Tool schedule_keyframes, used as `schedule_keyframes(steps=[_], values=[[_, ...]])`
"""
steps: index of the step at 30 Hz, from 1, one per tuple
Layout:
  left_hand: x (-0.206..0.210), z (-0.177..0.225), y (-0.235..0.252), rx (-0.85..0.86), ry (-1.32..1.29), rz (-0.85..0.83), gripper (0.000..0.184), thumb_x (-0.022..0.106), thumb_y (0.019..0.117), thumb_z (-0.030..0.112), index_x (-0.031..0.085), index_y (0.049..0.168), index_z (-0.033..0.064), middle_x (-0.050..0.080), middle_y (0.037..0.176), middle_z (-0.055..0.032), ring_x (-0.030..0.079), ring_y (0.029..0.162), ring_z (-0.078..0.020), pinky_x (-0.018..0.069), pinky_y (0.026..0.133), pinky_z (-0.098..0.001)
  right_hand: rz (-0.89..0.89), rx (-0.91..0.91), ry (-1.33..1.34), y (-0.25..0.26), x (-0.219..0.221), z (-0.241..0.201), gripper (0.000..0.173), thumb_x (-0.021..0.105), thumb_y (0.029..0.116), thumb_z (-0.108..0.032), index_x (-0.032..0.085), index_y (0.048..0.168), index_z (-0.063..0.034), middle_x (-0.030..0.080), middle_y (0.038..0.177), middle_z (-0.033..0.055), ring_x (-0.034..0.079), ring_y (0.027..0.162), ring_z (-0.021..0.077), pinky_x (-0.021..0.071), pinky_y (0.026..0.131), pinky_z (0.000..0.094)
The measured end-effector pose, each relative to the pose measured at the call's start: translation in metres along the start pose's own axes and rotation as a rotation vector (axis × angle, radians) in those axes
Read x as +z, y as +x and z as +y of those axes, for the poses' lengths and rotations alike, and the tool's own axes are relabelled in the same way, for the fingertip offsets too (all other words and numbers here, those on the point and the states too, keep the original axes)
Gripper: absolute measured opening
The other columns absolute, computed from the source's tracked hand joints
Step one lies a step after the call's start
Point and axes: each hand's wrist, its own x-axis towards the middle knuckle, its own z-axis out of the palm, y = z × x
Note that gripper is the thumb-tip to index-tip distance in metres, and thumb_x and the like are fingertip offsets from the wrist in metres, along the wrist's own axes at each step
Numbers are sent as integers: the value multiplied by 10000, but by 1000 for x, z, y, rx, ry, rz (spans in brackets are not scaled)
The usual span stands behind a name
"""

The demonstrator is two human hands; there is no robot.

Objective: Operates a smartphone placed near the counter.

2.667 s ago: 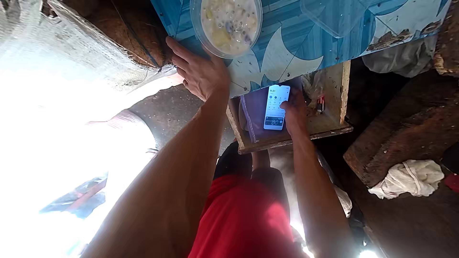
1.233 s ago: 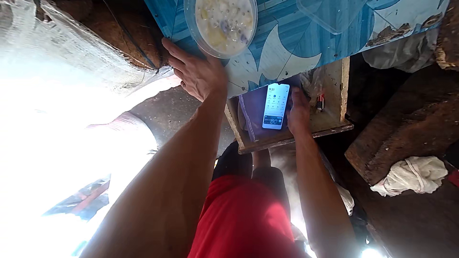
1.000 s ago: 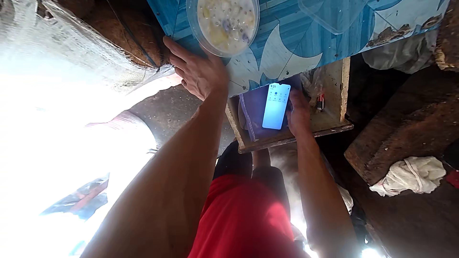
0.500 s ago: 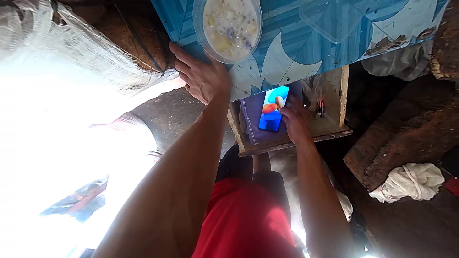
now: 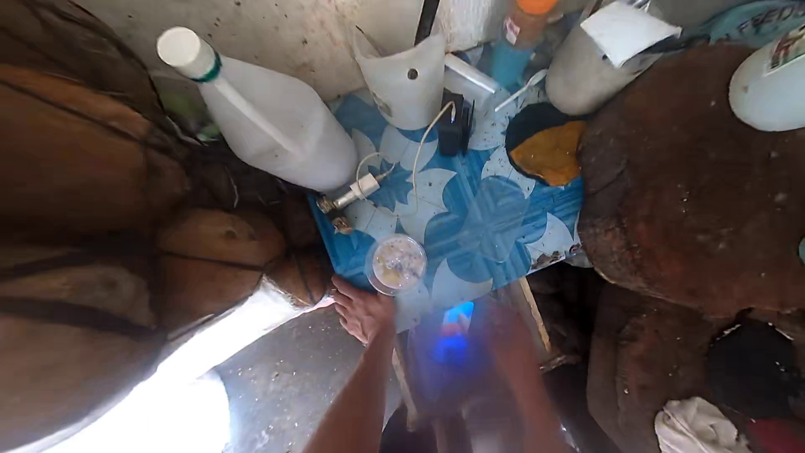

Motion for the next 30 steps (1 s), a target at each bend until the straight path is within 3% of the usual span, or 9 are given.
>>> schedule_keyframes(steps=[3, 6, 13, 18, 21, 25, 30], values=[[-1, 1, -1, 0, -11, -12, 873, 494, 914, 541, 234, 1631, 116, 446, 1545, -239, 482, 1392, -421, 445, 1034, -627, 197, -276, 65, 31, -21, -40, 346, 624, 983, -205, 683, 1267, -15, 704, 1134, 125, 697, 1023, 167, 605, 878, 341], [-2, 0, -1, -3, -15, -2, 870, 488, 910, 542, 241, 1631, 121, 452, 1535, -250, 488, 1383, -430, 440, 1028, -638, 307, -457, 93, 78, -34, -78, 377, 655, 964, -209, 670, 1267, 13, 654, 1223, 182, 659, 1124, 224, 591, 918, 361], [-3, 2, -1, -5, -12, 4, 858, 502, 910, 512, 249, 1626, 112, 454, 1535, -243, 489, 1386, -420, 436, 1037, -629, 267, -481, -71, 163, -51, -154, 505, 703, 951, -303, 601, 1399, -92, 554, 1395, 159, 531, 1308, 304, 531, 989, 491], [-4, 4, -1, -8, -15, 1, 843, 453, 922, 533, 260, 1622, 105, 471, 1519, -239, 497, 1375, -419, 449, 1018, -620, 268, -579, -192, 206, -49, -186, 556, 728, 931, -314, 580, 1428, -114, 527, 1442, 144, 484, 1321, 364, 472, 1008, 552], [-6, 5, -1, -24, 0, -35, 846, 488, 923, 492, 231, 1630, 106, 465, 1514, -250, 496, 1372, -421, 440, 1038, -619, 240, -562, -200, 216, -48, -195, 573, 724, 926, -282, 556, 1453, -130, 489, 1491, 131, 469, 1333, 378, 471, 990, 572], [-3, 4, 0, -28, 10, -26, 822, 427, 943, 530, 247, 1628, 114, 479, 1509, -235, 504, 1370, -405, 436, 1047, -609, 222, -582, -216, 228, -47, -195, 556, 711, 931, -257, 558, 1455, -150, 478, 1510, 103, 465, 1340, 362, 475, 982, 562], [-4, 5, 0, -37, 9, -36, 868, 469, 902, 521, 229, 1632, 116, 479, 1501, -245, 502, 1368, -409, 442, 1034, -608, 218, -624, -232, 237, -45, -196, 524, 721, 933, -241, 586, 1431, -151, 471, 1520, 96, 449, 1354, 361, 461, 1008, 553]])
